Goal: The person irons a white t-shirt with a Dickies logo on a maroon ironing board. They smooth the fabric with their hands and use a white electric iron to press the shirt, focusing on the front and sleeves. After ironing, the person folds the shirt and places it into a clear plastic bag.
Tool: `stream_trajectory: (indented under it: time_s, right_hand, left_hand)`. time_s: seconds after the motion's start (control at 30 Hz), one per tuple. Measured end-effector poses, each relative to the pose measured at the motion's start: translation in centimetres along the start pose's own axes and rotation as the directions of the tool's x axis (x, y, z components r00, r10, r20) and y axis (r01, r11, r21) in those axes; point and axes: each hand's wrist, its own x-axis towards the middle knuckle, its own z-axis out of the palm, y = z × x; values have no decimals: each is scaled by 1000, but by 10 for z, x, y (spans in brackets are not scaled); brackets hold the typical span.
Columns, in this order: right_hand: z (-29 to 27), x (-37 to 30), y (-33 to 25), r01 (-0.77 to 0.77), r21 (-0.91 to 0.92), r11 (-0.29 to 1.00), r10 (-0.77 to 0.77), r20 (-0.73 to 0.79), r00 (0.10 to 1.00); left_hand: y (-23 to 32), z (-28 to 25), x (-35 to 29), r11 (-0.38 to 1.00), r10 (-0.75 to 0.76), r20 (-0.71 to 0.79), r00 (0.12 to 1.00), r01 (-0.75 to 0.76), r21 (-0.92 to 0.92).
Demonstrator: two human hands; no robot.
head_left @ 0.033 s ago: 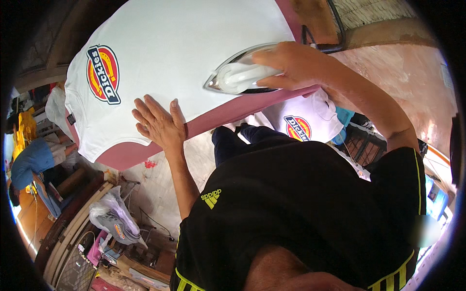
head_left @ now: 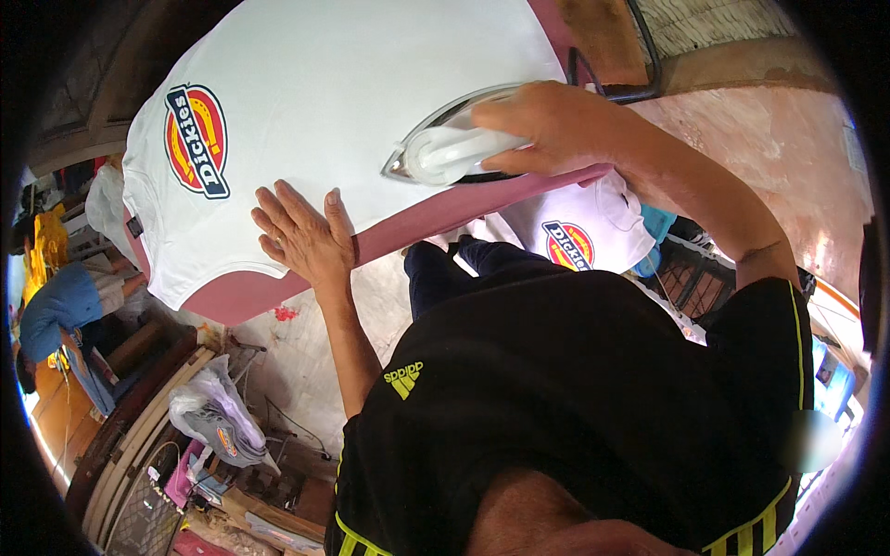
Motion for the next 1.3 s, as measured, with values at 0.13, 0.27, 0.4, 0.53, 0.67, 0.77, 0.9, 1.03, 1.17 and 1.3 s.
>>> stream_trajectory:
  time_s: [0.13, 0.27, 0.4, 0.53, 0.67, 0.77, 0.9, 1.03, 1.17, 1.3]
  right_hand:
    - [-5, 7, -13, -133, 54, 990, 125, 129, 984]
    - [-23, -28, 13, -375, 107, 921, 386, -109, 916]
    - [-63, -59, 68, -599, 348, 721, 691, -304, 656]
    - [-93, -78, 111, -568, 566, 597, 798, -347, 493]
    - [-79, -68, 163, -507, 601, 618, 786, -458, 415]
    - [-66, -78, 204, -462, 659, 593, 805, -485, 341]
    - [-68, -86, 205, -502, 641, 580, 814, -446, 371]
    - [-87, -60, 154, -723, 523, 452, 874, -419, 244]
    - [-50, -90, 196, -746, 79, 662, 453, -835, 314]
    - [-48, -85, 162, -666, -83, 742, 209, -914, 347]
  left_hand:
    - [-9, 4, -4, 1000, -10, -8, 1000, 10, 21]
    - [-2, -3, -2, 1000, -19, -1, 1000, 19, -14]
    - [-1, -7, 1, 998, -59, 40, 997, 60, -14]
    - [42, -20, 32, 938, 129, -80, 988, -148, -314]
    - [105, -11, 64, 660, 455, -233, 859, -502, -559]
    - [156, 0, 75, 482, 620, -266, 738, -625, -614]
    - [206, 24, 91, 315, 758, -332, 561, -761, -567]
    - [247, 24, 114, 312, 872, -249, 421, -871, -381]
    - [275, 38, 134, 243, 894, -284, 346, -909, -340]
    - [273, 29, 144, 243, 904, -223, 365, -868, -433]
